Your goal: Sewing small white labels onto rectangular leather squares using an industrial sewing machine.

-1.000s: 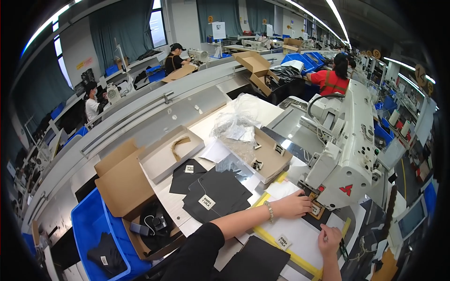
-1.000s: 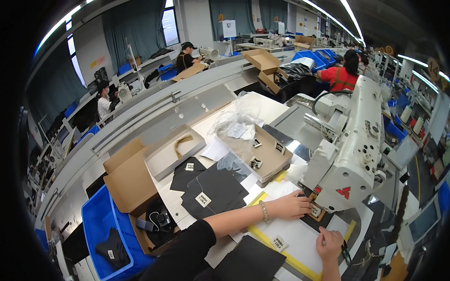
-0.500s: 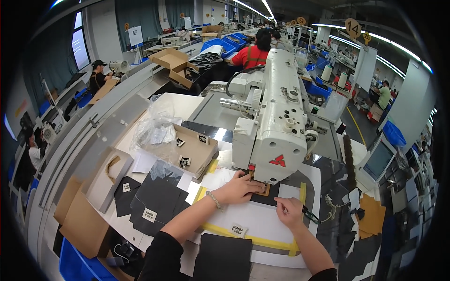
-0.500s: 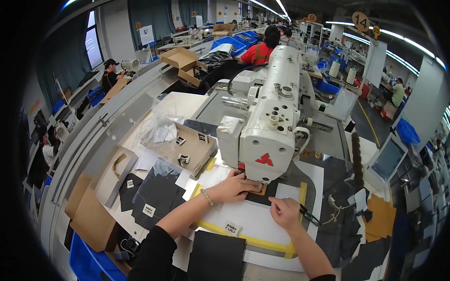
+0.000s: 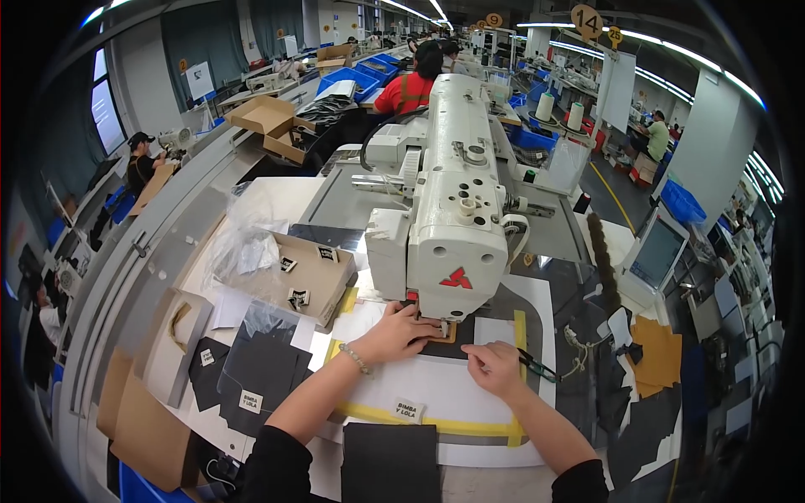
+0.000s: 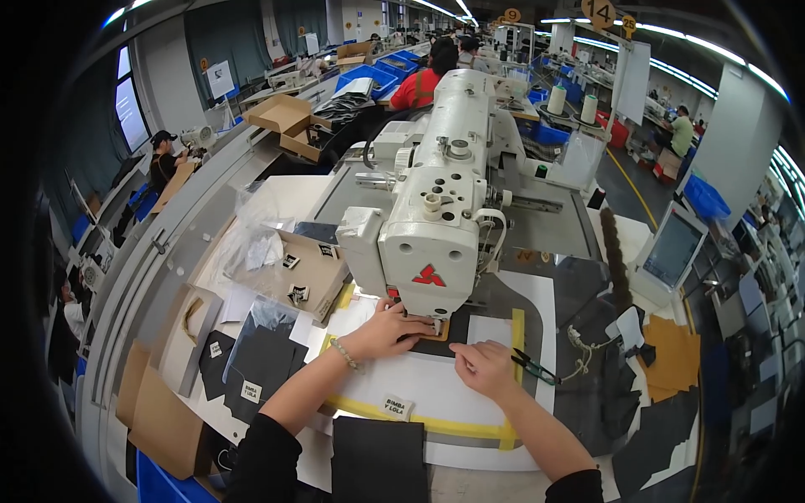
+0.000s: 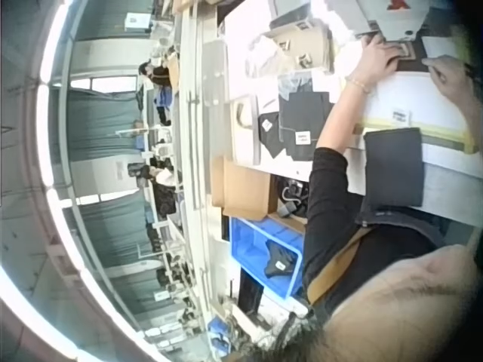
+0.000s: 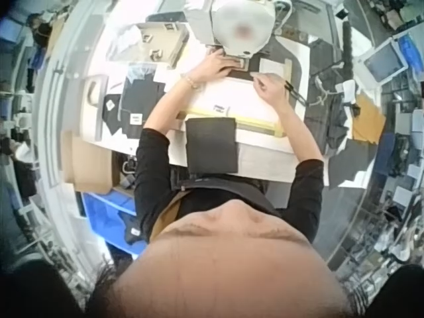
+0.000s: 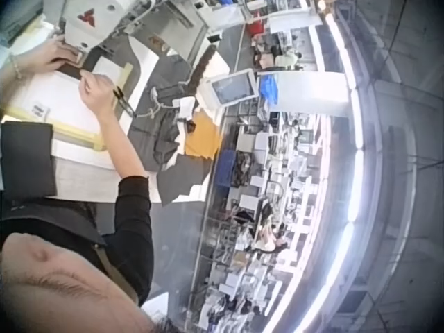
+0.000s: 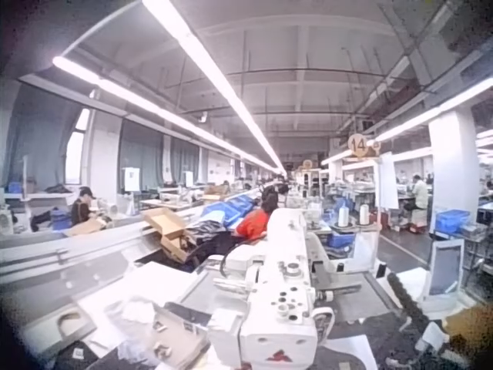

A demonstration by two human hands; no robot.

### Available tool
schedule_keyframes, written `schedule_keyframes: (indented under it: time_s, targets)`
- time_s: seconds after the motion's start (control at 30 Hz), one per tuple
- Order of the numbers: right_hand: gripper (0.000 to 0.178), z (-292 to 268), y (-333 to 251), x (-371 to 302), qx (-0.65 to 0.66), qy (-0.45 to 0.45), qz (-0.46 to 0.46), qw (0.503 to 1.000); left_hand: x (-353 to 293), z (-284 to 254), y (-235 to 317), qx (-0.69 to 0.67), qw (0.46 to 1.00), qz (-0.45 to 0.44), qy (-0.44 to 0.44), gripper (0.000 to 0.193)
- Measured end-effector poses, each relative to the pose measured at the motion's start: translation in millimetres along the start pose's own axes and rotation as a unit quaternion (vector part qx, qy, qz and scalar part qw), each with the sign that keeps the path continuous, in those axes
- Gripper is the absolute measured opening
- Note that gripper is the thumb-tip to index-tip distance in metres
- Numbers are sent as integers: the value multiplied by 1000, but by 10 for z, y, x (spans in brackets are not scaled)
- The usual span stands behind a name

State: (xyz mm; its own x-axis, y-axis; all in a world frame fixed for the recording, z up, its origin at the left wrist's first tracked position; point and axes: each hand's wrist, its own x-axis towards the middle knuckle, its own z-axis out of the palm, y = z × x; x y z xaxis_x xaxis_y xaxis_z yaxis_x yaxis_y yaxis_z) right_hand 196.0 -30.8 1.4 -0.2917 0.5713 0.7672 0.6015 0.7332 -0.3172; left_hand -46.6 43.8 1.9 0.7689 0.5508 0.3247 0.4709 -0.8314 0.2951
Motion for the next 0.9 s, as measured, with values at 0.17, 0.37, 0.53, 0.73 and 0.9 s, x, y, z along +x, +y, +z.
schedule_keyframes:
  time_s: [0.17, 0.37, 0.53, 0.73, 0.9]
  targets:
    - [19, -1, -23, 8, 0, 5, -4, 1000, 9, -44, 6, -14, 1000, -6, -8, 30]
    - [18, 21, -12, -30, -17, 5, -16, 1000, 6, -35, 12, -3, 1000, 1, -20, 30]
    - [18, 30, -24, -21, -25, -13, -31, 999, -32, 13, 5, 0, 1000, 18, 15, 31]
    - [18, 62, 14, -57, -21, -8, -30, 999, -19, -2, 6, -4, 1000, -2, -9, 30]
    - [17, 82, 134, -16, -41, 24, -16, 999, 46, -27, -26, 3, 999, -33, -11, 35]
